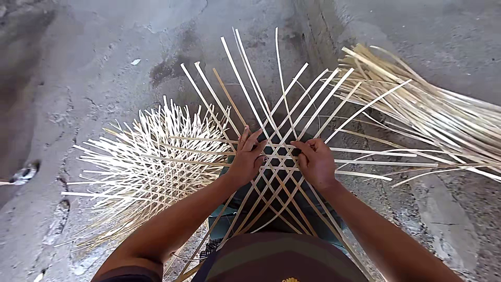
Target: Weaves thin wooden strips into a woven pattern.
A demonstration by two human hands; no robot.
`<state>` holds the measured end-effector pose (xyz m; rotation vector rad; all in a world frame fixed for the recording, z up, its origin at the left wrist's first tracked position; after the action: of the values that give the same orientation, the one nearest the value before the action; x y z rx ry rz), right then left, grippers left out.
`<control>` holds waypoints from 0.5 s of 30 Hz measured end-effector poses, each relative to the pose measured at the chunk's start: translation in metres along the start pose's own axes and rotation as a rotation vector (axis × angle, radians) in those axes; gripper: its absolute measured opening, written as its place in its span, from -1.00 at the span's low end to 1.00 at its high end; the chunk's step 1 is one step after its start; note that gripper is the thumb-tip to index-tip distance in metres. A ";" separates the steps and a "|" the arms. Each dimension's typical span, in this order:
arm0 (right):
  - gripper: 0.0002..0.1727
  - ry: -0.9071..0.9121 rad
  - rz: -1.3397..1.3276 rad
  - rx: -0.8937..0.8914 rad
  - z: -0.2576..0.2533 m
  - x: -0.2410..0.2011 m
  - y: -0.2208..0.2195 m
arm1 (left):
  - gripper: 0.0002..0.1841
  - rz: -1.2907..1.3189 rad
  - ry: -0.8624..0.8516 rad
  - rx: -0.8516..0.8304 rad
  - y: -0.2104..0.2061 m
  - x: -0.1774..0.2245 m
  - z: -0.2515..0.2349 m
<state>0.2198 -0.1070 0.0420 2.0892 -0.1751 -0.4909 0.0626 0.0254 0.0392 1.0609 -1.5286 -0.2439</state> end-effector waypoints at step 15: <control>-0.61 0.004 0.042 -0.036 0.002 0.001 -0.004 | -0.31 1.312 0.639 0.302 0.081 -0.097 -0.113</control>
<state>0.2196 -0.1066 0.0369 2.0471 -0.2063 -0.4611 0.1114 0.1862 0.0597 0.1255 -1.3708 1.1443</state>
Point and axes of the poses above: each hand's wrist, its own z-axis away from the middle knuckle, its own y-axis out of the back of the hand, x = y × z, the point moved 9 cm from there along -z, towards the middle knuckle, and after that the axes turned 10 degrees about z, right-handed, at the moved point
